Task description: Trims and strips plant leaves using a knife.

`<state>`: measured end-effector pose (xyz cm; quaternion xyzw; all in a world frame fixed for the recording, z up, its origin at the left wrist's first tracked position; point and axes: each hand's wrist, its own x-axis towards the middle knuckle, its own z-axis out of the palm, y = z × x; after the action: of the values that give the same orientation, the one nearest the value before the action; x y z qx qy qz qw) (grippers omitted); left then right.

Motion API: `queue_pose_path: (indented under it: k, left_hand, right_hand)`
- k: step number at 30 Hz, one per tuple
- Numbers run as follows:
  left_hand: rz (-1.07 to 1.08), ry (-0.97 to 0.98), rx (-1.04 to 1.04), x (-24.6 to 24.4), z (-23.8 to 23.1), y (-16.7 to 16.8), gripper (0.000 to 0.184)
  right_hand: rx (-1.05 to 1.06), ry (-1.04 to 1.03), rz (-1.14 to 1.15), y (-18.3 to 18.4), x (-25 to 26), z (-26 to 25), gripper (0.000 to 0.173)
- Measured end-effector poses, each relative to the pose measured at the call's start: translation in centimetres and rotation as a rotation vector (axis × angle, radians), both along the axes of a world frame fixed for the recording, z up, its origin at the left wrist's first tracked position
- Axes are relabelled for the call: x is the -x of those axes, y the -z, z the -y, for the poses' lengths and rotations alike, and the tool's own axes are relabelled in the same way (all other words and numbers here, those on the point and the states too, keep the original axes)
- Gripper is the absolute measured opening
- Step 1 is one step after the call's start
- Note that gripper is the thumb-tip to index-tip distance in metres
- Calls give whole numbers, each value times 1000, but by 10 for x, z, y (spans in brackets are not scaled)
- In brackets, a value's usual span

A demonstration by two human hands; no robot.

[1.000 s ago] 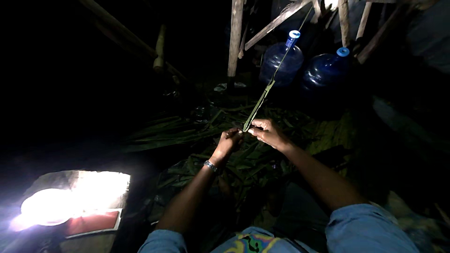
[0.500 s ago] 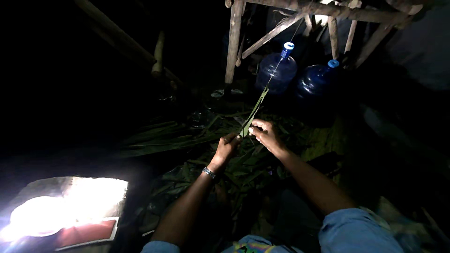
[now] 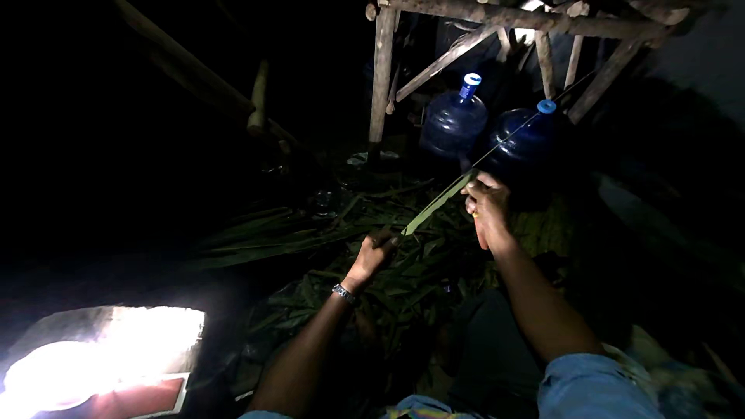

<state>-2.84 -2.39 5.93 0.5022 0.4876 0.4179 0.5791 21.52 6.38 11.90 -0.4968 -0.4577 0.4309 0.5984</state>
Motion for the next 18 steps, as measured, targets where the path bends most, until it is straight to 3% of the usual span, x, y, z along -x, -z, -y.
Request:
queue_pose_path:
  k: [4,8,12,15,18]
  left_hand:
    - [17,-58,34,1,0,2,19]
    - [63,-124,5,-1,0,5,18]
    - [108,-159,-23,-7,4,2,17]
    - [158,-188,-63,-10,6,-1,16]
    - [93,-198,-133,-10,6,1,16]
  right_hand:
    - [15,92,-70,-7,-19,-3,29]
    - [92,-402,232,8,-15,15,33]
    - [227,-858,433,13,20,29,36]
    - [312,-926,432,16,38,34,37]
    - [298,-850,416,14,48,39,34]
